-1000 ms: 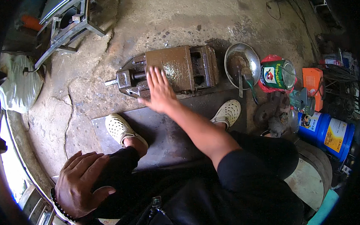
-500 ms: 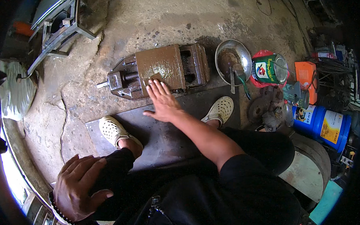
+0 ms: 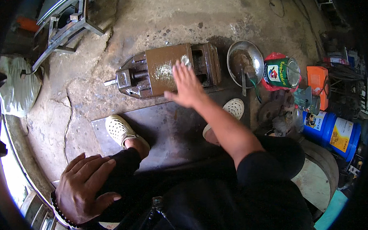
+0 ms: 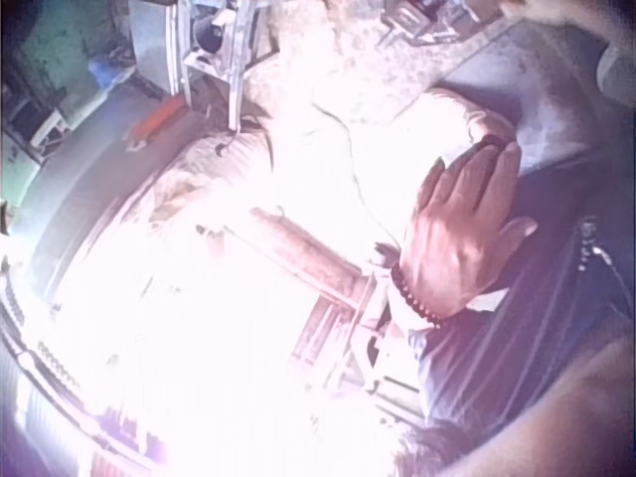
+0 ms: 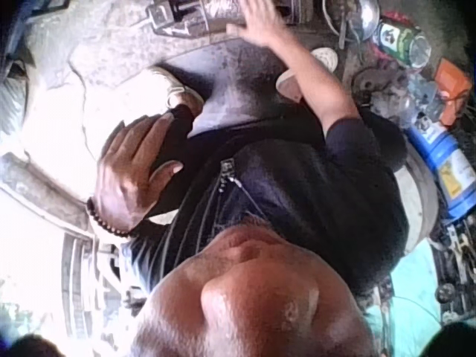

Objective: The person repeatedly wipes and scrubs a rectangular metal part clamped in a bench vise using a brush and their hand. They dip the brush into a nearby bowl to apply liquid and continue scrubbing the same surface area throughout the clip.

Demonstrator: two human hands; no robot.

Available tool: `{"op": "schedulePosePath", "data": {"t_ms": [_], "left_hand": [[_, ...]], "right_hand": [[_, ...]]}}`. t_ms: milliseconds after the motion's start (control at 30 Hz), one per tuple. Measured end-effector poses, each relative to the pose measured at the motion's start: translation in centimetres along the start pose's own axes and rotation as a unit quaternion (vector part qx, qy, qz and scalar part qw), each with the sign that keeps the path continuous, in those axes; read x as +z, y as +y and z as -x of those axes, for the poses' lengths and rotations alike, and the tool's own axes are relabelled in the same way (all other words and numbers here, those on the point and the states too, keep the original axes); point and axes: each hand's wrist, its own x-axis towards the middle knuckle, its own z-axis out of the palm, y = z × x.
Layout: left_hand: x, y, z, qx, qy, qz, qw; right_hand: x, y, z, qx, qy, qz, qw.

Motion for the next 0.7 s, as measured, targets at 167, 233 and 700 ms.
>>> {"op": "schedulePosePath", "data": {"t_ms": [167, 233, 700], "left_hand": [[0.1, 0.2, 0.4, -0.017, 0.002, 0.001, 1.0], [0.0, 0.1, 0.4, -0.028, 0.007, 0.002, 1.0], [0.1, 0.0, 0.5, -0.014, 0.015, 0.009, 1.0]], "right_hand": [[-0.8, 1.6, -2.5, 0.056, 0.133, -0.021, 0.989], [0.2, 0.9, -0.5, 0.043, 0.081, -0.029, 0.995], [1.1, 1.6, 1.7, 0.044, 0.051, -0.051, 0.996]]}}
